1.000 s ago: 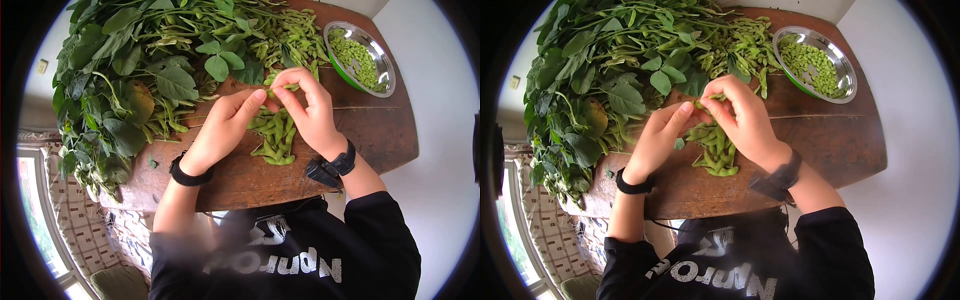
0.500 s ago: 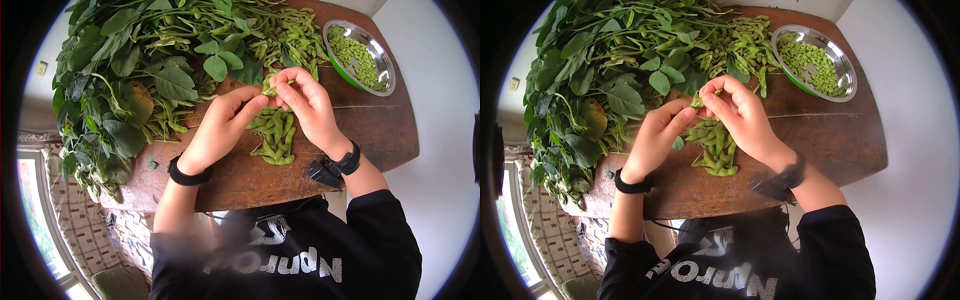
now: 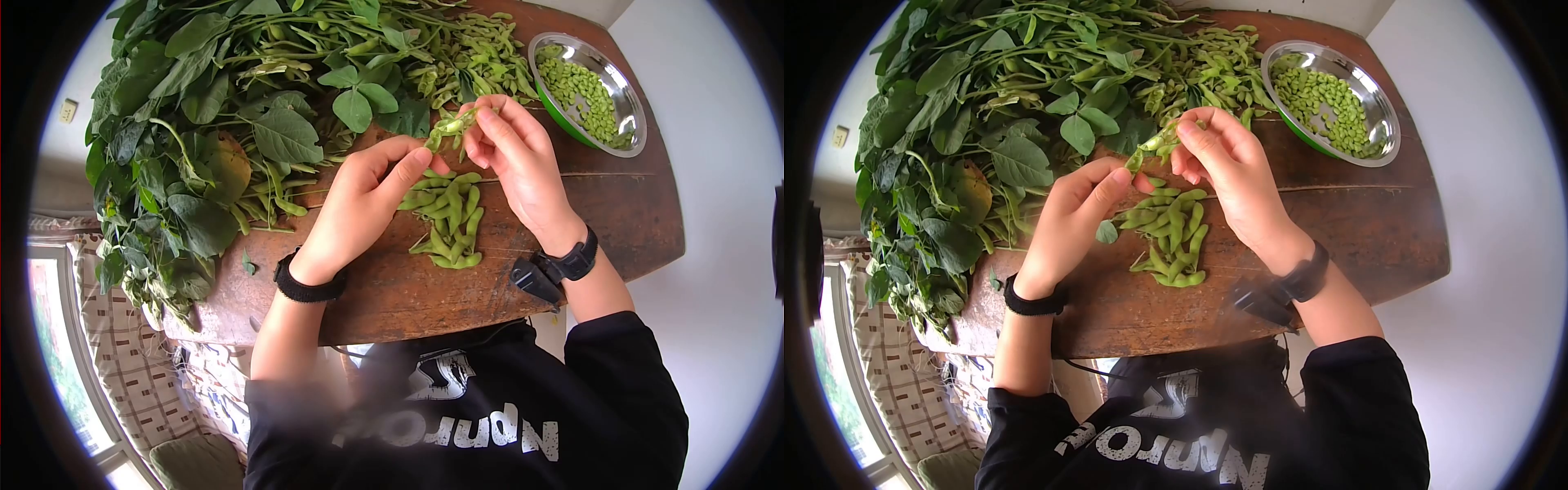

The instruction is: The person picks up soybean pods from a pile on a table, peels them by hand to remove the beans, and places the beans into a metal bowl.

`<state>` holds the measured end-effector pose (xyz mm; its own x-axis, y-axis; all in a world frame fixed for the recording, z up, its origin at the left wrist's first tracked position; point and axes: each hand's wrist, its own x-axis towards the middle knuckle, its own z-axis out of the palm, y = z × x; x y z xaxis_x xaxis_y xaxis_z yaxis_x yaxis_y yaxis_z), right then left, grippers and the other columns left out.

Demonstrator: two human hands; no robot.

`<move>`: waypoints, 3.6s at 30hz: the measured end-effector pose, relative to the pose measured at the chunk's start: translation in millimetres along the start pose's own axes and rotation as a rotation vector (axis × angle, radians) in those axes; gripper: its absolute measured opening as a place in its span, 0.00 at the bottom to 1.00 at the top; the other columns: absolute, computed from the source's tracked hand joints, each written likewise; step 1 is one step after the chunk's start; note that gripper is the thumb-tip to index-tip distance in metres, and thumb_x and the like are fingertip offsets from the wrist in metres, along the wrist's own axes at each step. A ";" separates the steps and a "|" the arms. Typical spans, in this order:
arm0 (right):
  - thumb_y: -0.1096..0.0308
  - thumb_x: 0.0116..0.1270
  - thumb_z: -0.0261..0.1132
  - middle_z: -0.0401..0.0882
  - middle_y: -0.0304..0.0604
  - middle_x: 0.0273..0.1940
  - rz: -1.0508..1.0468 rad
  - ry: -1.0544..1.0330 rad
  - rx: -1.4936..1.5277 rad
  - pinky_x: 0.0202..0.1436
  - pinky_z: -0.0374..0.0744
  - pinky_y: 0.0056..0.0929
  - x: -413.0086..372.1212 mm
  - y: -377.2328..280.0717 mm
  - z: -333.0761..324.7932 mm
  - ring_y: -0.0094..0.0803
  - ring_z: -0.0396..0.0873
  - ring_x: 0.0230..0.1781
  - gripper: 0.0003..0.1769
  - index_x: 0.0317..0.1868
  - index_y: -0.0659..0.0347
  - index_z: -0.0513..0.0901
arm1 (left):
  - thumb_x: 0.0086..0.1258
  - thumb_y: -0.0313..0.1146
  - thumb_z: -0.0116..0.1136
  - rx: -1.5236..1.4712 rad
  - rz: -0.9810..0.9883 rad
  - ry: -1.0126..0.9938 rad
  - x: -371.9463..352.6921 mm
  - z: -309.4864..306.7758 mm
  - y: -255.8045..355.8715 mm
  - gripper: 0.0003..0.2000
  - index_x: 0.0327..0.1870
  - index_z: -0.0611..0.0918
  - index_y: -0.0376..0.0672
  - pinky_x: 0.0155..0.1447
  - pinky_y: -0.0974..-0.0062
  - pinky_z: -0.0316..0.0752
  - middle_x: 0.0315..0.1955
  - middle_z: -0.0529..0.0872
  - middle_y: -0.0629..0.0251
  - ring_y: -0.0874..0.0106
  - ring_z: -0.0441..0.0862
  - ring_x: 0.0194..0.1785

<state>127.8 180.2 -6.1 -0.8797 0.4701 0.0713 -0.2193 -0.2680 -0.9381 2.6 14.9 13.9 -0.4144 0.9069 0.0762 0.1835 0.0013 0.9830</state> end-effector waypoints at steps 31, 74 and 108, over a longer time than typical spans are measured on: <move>0.80 0.56 0.71 0.65 0.41 0.52 -0.552 -0.268 -0.887 0.50 0.77 0.30 -7.5 0.8 21.0 0.31 0.74 0.44 0.23 0.53 0.57 0.77 | 0.76 0.28 0.47 -0.006 -0.061 0.006 -1.3 0.9 -10.3 0.10 0.49 0.79 0.34 0.37 0.78 0.67 0.27 0.75 0.70 0.81 0.69 0.33; 0.76 0.67 0.66 0.83 0.39 0.37 -0.237 0.028 -0.529 0.38 0.79 0.21 -9.4 12.5 20.9 0.20 0.80 0.34 0.04 0.41 0.66 0.81 | 0.73 0.30 0.57 0.322 0.114 0.206 1.3 8.4 -13.8 0.10 0.44 0.82 0.31 0.34 0.71 0.71 0.28 0.83 0.51 0.67 0.77 0.26; 0.90 0.57 0.50 0.74 0.48 0.55 -0.543 0.160 -0.979 0.65 0.71 0.39 12.6 5.3 -24.7 0.47 0.72 0.60 0.27 0.57 0.60 0.74 | 0.83 0.49 0.35 -0.550 -0.222 -0.057 3.6 -11.2 -5.8 0.26 0.57 0.76 0.33 0.51 0.77 0.68 0.44 0.79 0.67 0.76 0.73 0.42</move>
<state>126.0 205.5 -18.5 -0.6888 0.4448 0.5724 -0.0696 0.7454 -0.6630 -9.9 13.4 10.3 -0.3384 0.9313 -0.1349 -0.3973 -0.0114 0.9176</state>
